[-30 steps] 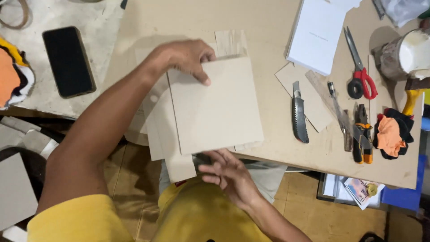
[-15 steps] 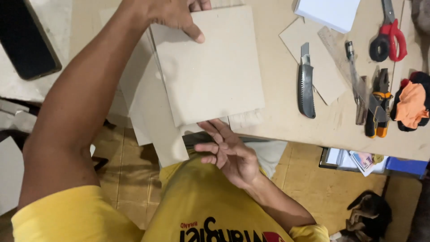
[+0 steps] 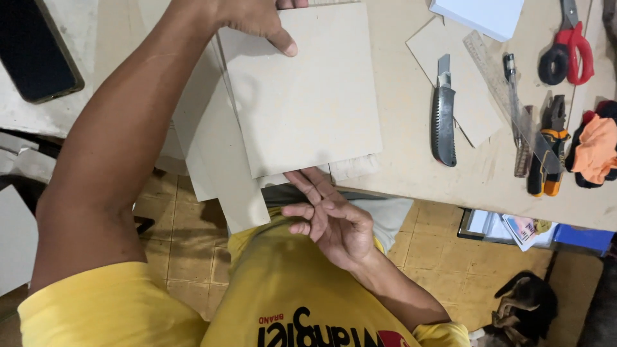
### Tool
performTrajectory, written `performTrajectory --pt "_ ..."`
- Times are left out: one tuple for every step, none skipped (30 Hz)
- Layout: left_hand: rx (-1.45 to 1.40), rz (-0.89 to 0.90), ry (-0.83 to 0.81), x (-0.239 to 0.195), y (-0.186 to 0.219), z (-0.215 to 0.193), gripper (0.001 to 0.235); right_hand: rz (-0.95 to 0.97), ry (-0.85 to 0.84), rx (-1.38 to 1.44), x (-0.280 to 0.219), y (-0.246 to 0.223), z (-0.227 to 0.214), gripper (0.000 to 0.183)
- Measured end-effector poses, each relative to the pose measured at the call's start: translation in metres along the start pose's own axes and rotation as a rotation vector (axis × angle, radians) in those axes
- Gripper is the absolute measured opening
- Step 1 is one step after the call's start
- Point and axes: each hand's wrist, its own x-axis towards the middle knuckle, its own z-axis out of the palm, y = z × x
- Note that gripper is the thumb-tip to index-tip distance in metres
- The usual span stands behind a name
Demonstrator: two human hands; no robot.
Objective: Measuring, marking, and cutting cardboard sheets into specific sizes using a ruler, pen, and utility knife for a craft or binding project.
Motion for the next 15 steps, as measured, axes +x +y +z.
performTrajectory --pt "0.003 0.011 0.009 0.002 0.0 -0.001 0.07 -0.001 -0.001 0.012 0.0 -0.001 0.002 0.067" --pt "0.003 0.01 0.014 -0.008 0.013 -0.006 0.07 0.001 -0.004 0.009 -0.004 0.0 0.007 0.067" --pt "0.008 -0.053 -0.037 -0.018 0.028 -0.015 0.063 0.011 0.014 0.003 -0.005 -0.002 0.013 0.072" --pt "0.011 -0.116 -0.088 -0.029 0.042 -0.024 0.057 0.021 0.032 -0.003 -0.007 -0.003 0.02 0.078" --pt "0.025 -0.115 -0.058 -0.026 0.042 -0.025 0.057 0.016 0.005 -0.022 -0.011 -0.004 0.018 0.078" --pt "0.084 -0.081 -0.021 -0.025 0.042 -0.026 0.065 0.03 0.033 -0.084 -0.014 -0.005 0.016 0.081" --pt "0.141 -0.051 0.016 -0.023 0.041 -0.027 0.072 0.047 0.063 -0.146 -0.017 -0.006 0.014 0.084" --pt "0.153 -0.053 0.046 -0.032 0.054 -0.037 0.072 0.043 0.037 -0.166 -0.017 -0.013 0.009 0.084" --pt "0.077 -0.141 -0.003 -0.043 0.067 -0.039 0.066 -0.084 0.001 -0.45 -0.021 -0.017 0.003 0.07" --pt "-0.001 -0.227 -0.053 -0.053 0.08 -0.041 0.06 -0.217 -0.038 -0.73 -0.024 -0.021 -0.003 0.057" --pt "-0.002 -0.228 -0.047 -0.052 0.08 -0.04 0.06 -0.216 -0.042 -0.735 -0.017 -0.031 0.001 0.057" --pt "-0.007 -0.225 -0.053 -0.052 0.079 -0.04 0.062 -0.509 -0.041 -1.176 -0.01 -0.041 0.006 0.043" --pt "-0.015 -0.225 -0.062 -0.052 0.078 -0.038 0.064 -0.81 -0.031 -1.606 -0.004 -0.05 0.01 0.032" --pt "-0.02 -0.228 -0.058 -0.049 0.074 -0.036 0.064 -0.806 -0.037 -1.609 0.012 -0.063 0.015 0.032" --pt "0.008 -0.202 -0.047 -0.045 0.07 -0.035 0.065 -0.939 -0.003 -1.922 0.028 -0.075 0.02 0.038"
